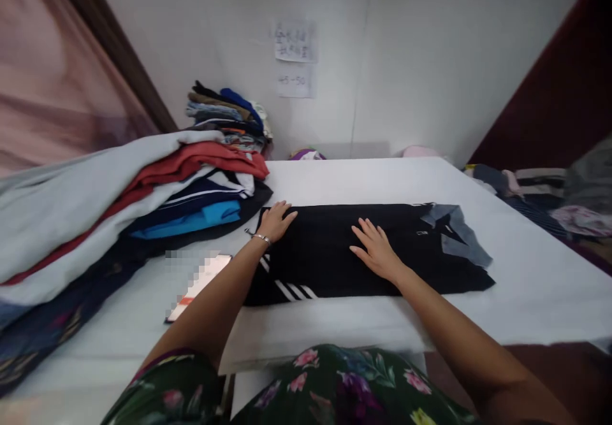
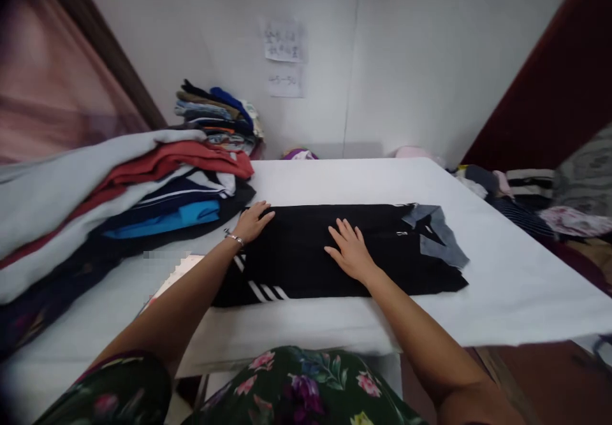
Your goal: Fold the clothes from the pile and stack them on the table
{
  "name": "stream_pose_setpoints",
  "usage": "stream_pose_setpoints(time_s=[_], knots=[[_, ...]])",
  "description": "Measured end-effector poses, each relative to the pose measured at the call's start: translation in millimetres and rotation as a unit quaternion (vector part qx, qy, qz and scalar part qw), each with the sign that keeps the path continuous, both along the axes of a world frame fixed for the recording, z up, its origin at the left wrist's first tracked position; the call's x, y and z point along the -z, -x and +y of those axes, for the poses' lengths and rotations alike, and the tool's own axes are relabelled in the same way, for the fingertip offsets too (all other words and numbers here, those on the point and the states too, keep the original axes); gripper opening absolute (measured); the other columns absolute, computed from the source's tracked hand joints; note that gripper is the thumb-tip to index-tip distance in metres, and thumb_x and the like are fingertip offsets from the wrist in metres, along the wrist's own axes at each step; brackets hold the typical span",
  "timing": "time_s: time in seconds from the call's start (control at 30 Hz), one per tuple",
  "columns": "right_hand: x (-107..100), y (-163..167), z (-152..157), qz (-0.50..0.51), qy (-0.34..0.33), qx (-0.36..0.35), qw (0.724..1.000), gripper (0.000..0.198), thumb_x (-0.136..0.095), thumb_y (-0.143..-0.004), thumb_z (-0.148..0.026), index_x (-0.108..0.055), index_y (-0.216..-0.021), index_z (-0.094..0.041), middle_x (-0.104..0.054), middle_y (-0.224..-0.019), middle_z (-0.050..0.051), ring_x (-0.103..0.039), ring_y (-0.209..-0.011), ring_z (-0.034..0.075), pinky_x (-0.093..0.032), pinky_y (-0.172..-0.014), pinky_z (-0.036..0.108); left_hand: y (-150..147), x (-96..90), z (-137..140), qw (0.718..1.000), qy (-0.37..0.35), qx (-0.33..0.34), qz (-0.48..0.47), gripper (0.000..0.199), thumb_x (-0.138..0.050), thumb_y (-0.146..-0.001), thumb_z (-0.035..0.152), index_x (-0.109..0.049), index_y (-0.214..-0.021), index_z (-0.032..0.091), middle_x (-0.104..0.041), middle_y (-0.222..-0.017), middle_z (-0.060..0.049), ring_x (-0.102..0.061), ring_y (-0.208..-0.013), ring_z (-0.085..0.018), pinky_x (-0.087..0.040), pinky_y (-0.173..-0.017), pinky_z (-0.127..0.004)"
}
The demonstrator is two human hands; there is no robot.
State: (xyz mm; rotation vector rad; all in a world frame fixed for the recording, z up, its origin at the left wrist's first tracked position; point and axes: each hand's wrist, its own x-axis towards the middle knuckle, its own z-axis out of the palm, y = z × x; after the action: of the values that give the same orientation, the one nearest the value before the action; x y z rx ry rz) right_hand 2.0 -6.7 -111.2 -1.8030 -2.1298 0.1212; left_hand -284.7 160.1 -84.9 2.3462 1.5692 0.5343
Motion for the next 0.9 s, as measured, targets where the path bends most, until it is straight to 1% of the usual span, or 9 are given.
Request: stream_pose_setpoints(time_s=[0.17, 0.27, 0.37, 0.47, 0.53, 0.6, 0.73, 0.83, 0.9], knots=[[34, 8, 4, -0.053, 0.026, -0.022, 0.998, 0.054, -0.033, -0.094, -0.054, -0.047, -0.138, -0.025, -0.035, -0.151, 0.011, -0.025, -0.142, 0.029, -0.022, -0.111, 0.056, 53, -15.8, -15, 0.986, -0.011, -0.118, -0.116, 0.039, -0.046, -0.089, 0.039, -0.064, -0.114, 0.015, -0.060, -0.131, -0.010, -0.051, -0.124, -0.021, -0.035, -0.107, -0.030], [45, 4, 3, -0.055, 0.004, -0.029, 0.998, 0.054, -0.034, -0.094, -0.054, -0.048, -0.137, -0.024, -0.036, -0.151, 0.011, -0.025, -0.142, 0.028, -0.023, -0.111, 0.055, 84, -19.4, -29, 0.976, -0.004, -0.179, -0.124, 0.037, -0.043, -0.091, 0.038, -0.066, -0.110, 0.016, -0.068, -0.115, -0.008, -0.061, -0.106, -0.020, -0.045, -0.095, -0.029], [50, 1, 4, -0.047, -0.013, -0.029, 0.998, 0.053, -0.037, -0.093, -0.053, -0.050, -0.136, -0.025, -0.038, -0.149, 0.011, -0.027, -0.141, 0.029, -0.024, -0.110, 0.057, 98, -16.8, -55, 0.969, 0.007, -0.214, -0.122, 0.031, -0.048, -0.088, 0.036, -0.068, -0.102, 0.018, -0.072, -0.103, -0.005, -0.065, -0.093, -0.019, -0.048, -0.083, -0.027], [51, -1, 3, -0.030, -0.028, -0.034, 0.999, 0.051, -0.037, -0.093, -0.053, -0.051, -0.135, -0.026, -0.040, -0.148, 0.010, -0.028, -0.141, 0.029, -0.024, -0.110, 0.058, 89, -9.5, -90, 0.971, 0.021, -0.216, -0.104, 0.025, -0.051, -0.086, 0.038, -0.069, -0.089, 0.021, -0.073, -0.091, -0.003, -0.065, -0.082, -0.017, -0.046, -0.074, -0.027], [50, -2, 2, -0.016, -0.043, -0.046, 0.998, 0.051, -0.036, -0.094, -0.052, -0.051, -0.135, -0.026, -0.040, -0.148, 0.010, -0.027, -0.141, 0.028, -0.024, -0.111, 0.057, 73, -4.3, -111, 0.976, 0.044, -0.199, -0.078, 0.029, -0.050, -0.086, 0.045, -0.068, -0.083, 0.022, -0.072, -0.083, -0.003, -0.064, -0.078, -0.017, -0.044, -0.069, -0.027], [48, -1, 0, -0.004, -0.060, -0.064, 0.996, 0.051, -0.035, -0.094, -0.050, -0.051, -0.135, -0.024, -0.040, -0.148, 0.009, -0.027, -0.141, 0.027, -0.024, -0.112, 0.056, 56, 0.1, -127, 0.979, 0.079, -0.180, -0.049, 0.035, -0.048, -0.086, 0.053, -0.067, -0.085, 0.023, -0.071, -0.081, -0.004, -0.064, -0.077, -0.018, -0.042, -0.066, -0.028], [43, 3, -1, 0.005, -0.079, -0.085, 0.993, 0.048, -0.036, -0.094, -0.047, -0.052, -0.133, -0.024, -0.045, -0.145, 0.009, -0.030, -0.140, 0.027, -0.024, -0.112, 0.055, 34, 7.0, -133, 0.978, 0.111, -0.178, -0.010, 0.046, -0.053, -0.083, 0.057, -0.060, -0.111, 0.021, -0.069, -0.095, -0.008, -0.064, -0.089, -0.023, -0.043, -0.070, -0.031], [45, 5, -1, 0.002, -0.069, -0.075, 0.995, 0.046, -0.036, -0.094, -0.044, -0.055, -0.131, -0.024, -0.052, -0.139, 0.009, -0.038, -0.136, 0.027, -0.026, -0.109, 0.056, 29, 11.2, -129, 0.978, 0.108, -0.178, 0.008, 0.046, -0.057, -0.084, 0.045, -0.053, -0.121, 0.019, -0.067, -0.102, -0.011, -0.064, -0.096, -0.024, -0.044, -0.076, -0.033], [47, 4, 1, 0.001, -0.064, -0.066, 0.996, 0.043, -0.034, -0.094, -0.041, -0.059, -0.126, -0.024, -0.057, -0.134, 0.008, -0.043, -0.132, 0.027, -0.029, -0.108, 0.055, 28, 12.0, -128, 0.980, 0.103, -0.171, 0.009, 0.040, -0.058, -0.084, 0.035, -0.052, -0.121, 0.019, -0.068, -0.098, -0.009, -0.064, -0.095, -0.023, -0.044, -0.078, -0.032]])
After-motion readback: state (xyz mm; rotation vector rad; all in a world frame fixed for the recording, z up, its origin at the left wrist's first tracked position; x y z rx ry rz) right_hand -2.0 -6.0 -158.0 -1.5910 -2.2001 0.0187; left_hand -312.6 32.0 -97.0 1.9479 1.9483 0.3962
